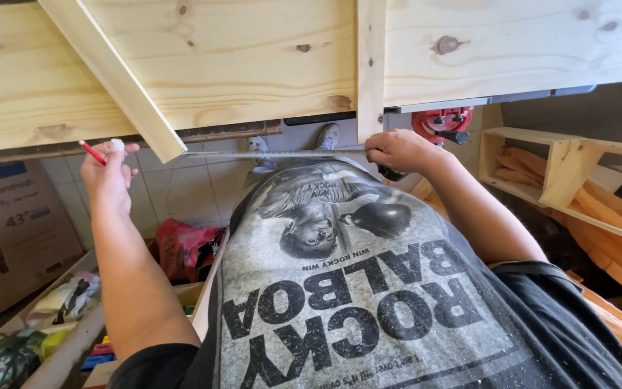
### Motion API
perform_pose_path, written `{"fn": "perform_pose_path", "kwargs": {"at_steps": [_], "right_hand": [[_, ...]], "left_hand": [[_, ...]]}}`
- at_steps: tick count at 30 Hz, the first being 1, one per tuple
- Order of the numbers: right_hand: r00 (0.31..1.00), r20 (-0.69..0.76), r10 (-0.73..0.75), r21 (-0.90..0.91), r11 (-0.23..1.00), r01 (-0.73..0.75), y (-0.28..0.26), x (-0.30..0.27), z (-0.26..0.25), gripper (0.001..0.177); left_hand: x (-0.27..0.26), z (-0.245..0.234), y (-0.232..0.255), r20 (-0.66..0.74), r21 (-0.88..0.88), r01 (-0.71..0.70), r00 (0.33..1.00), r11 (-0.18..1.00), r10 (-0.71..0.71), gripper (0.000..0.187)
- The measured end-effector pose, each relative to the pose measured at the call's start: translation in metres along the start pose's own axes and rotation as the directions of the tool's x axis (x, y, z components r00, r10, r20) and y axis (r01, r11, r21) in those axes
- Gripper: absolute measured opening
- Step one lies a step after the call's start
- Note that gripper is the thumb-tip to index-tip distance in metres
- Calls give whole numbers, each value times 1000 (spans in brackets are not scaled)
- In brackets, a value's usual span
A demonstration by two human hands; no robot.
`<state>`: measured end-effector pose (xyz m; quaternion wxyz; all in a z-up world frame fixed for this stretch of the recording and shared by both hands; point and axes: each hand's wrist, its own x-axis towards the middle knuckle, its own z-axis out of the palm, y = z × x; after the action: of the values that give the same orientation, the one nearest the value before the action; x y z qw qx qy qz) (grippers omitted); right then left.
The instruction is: Measuring a wooden board with a tape measure, marking it with a pencil, and aligning it on a table saw.
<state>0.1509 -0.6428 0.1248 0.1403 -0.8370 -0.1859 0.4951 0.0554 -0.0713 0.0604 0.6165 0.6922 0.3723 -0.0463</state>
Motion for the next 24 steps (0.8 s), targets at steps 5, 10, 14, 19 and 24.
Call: {"fn": "perform_pose_path", "kwargs": {"at_steps": [5,10,14,19,24], "right_hand": [[995,-94,47,206,978,-27,16,5,14,26],[981,-194,0,389,918,77,12,11,23,21],[957,-272,-99,570,785,243,10,-3,19,24],[868,-497,6,832,286,475,10,13,29,23],[781,-592,200,805,99,585,-20,30,7,25]], "left_hand": [[37,15,-50,-113,268,40,994,963,-10,43],[63,21,-106,41,-25,-8,999,1000,9,25],[6,53,-65,68,-125,-48,996,991,57,23],[-56,143,-32,307,-236,-43,944,971,116,37],[-74,247,-13,452,-263,21,886,965,104,32]]}}
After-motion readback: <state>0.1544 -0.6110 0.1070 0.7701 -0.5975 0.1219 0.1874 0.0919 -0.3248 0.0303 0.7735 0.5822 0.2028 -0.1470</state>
